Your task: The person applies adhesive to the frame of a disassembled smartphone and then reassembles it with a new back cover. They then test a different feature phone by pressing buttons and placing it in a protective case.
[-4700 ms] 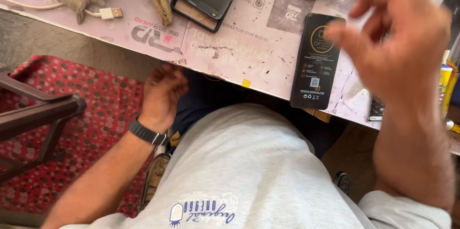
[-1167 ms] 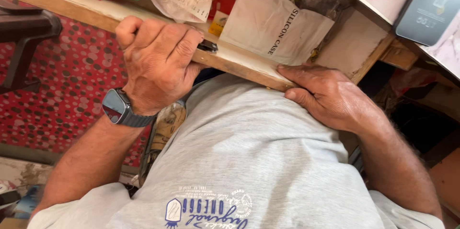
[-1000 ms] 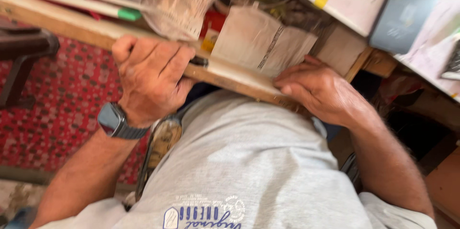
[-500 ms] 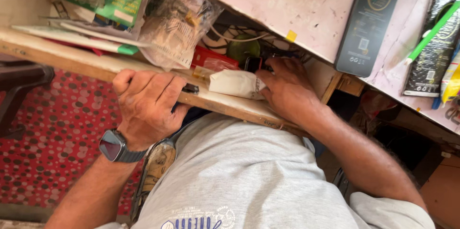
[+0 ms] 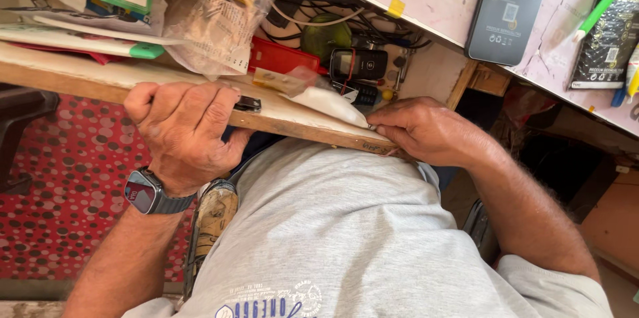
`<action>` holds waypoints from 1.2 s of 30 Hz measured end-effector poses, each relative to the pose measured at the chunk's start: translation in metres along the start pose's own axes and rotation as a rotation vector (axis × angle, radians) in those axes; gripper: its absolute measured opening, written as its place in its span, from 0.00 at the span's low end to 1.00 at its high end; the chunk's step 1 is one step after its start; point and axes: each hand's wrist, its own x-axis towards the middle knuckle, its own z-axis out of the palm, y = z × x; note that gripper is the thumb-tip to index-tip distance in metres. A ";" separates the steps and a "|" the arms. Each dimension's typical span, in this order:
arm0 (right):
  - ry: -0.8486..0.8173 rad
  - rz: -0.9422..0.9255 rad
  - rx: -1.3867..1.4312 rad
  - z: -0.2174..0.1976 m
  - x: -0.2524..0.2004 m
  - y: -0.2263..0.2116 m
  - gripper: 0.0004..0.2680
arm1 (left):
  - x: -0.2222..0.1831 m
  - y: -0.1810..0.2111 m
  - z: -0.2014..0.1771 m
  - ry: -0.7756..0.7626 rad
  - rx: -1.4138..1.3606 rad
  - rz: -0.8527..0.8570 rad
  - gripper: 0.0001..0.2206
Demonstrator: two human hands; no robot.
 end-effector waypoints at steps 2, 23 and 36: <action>-0.050 0.007 -0.001 -0.003 0.001 -0.001 0.10 | 0.003 0.001 -0.002 0.002 0.001 0.000 0.16; 0.900 -0.647 -0.022 0.020 -0.065 -0.022 0.06 | 0.046 -0.065 0.064 0.134 0.104 0.049 0.39; 1.257 -0.080 0.047 0.042 -0.126 0.014 0.06 | 0.136 0.086 0.054 -0.109 -0.586 0.443 0.17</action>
